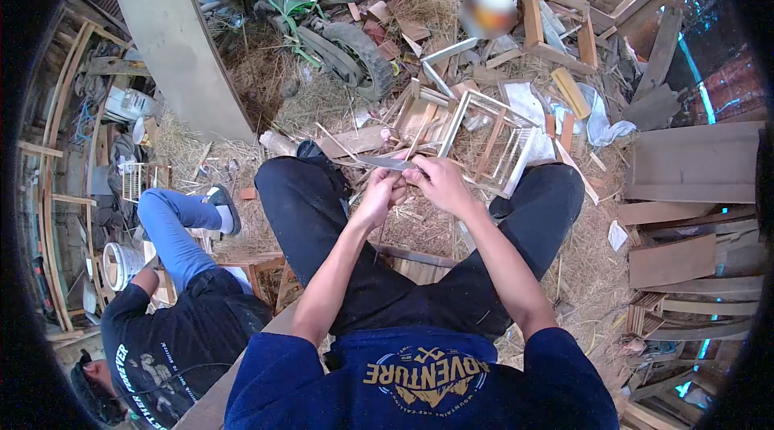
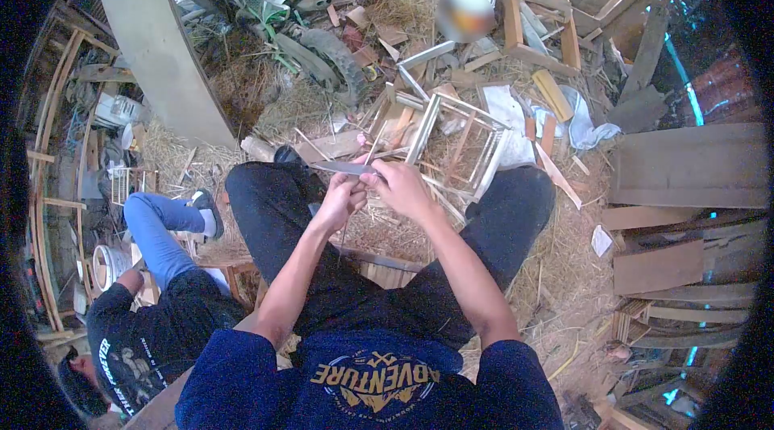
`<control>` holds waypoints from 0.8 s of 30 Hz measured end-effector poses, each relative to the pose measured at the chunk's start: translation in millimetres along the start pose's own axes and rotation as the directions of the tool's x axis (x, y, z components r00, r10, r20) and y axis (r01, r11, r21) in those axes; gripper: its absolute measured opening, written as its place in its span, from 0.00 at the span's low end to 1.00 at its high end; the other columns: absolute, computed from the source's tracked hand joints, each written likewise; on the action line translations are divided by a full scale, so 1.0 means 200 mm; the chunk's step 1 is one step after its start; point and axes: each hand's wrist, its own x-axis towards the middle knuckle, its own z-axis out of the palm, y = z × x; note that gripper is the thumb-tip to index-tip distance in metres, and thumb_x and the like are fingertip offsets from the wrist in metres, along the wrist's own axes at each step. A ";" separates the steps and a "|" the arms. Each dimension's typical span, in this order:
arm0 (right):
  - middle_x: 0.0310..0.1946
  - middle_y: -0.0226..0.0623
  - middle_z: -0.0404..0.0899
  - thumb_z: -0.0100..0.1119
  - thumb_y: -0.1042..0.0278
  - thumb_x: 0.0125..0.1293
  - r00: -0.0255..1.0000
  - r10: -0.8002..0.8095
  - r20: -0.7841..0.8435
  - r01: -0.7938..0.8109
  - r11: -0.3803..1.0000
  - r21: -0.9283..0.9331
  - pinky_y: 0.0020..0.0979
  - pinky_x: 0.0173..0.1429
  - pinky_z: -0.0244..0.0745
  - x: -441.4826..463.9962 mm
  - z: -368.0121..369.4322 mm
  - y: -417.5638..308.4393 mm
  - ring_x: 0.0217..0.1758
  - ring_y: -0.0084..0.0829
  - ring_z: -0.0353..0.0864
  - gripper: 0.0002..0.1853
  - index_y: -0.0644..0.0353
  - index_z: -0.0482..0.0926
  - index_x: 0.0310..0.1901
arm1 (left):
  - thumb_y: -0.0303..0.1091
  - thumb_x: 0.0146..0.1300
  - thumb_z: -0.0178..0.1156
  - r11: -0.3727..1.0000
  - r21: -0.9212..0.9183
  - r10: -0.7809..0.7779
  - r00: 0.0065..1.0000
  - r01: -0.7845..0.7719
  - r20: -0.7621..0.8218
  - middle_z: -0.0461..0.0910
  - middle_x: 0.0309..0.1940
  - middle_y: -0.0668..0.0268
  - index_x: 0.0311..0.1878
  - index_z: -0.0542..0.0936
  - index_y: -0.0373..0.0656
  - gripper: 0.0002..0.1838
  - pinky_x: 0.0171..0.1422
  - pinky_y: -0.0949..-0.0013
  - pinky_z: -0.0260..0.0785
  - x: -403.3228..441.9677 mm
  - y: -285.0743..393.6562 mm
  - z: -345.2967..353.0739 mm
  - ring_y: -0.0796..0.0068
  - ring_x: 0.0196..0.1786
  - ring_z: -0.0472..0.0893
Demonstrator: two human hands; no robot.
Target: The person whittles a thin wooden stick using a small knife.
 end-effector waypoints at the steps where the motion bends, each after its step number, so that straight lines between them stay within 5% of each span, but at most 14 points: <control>1: 0.29 0.47 0.79 0.58 0.51 0.71 0.999 -0.048 -0.021 0.048 0.999 -0.020 0.47 0.41 0.71 0.00 0.00 0.00 0.35 0.52 0.79 0.17 0.59 0.77 0.39 | 0.28 0.77 0.47 0.999 -0.051 -0.018 1.000 0.018 0.011 0.63 0.26 0.79 0.76 0.64 0.48 0.26 0.23 0.80 0.47 -0.01 0.01 0.01 0.91 0.20 0.55; 9: 0.32 0.42 0.81 0.64 0.51 0.65 0.978 -0.183 -0.103 0.172 0.979 -0.114 0.42 0.47 0.70 0.01 -0.01 0.05 0.39 0.45 0.79 0.17 0.60 0.81 0.41 | 0.24 0.78 0.41 0.992 -0.092 -0.088 0.996 0.088 0.009 0.58 0.23 0.80 0.79 0.60 0.53 0.28 0.24 0.78 0.46 -0.05 0.06 0.06 0.88 0.20 0.52; 17: 0.37 0.40 0.85 0.64 0.46 0.63 0.982 -0.143 -0.120 0.118 0.974 -0.195 0.41 0.53 0.72 0.02 -0.04 0.09 0.43 0.43 0.83 0.21 0.58 0.82 0.42 | 0.26 0.78 0.43 0.981 -0.173 -0.072 0.991 0.091 0.117 0.58 0.24 0.81 0.80 0.58 0.53 0.29 0.25 0.79 0.48 -0.02 0.04 0.04 0.89 0.21 0.53; 24: 0.38 0.38 0.86 0.68 0.46 0.61 0.983 -0.113 -0.145 0.074 0.966 -0.248 0.41 0.51 0.71 0.03 -0.08 0.09 0.43 0.40 0.83 0.21 0.57 0.84 0.42 | 0.32 0.80 0.46 0.971 -0.204 -0.117 0.991 0.127 0.060 0.55 0.24 0.82 0.78 0.61 0.51 0.26 0.24 0.79 0.46 -0.02 0.08 0.07 0.89 0.21 0.52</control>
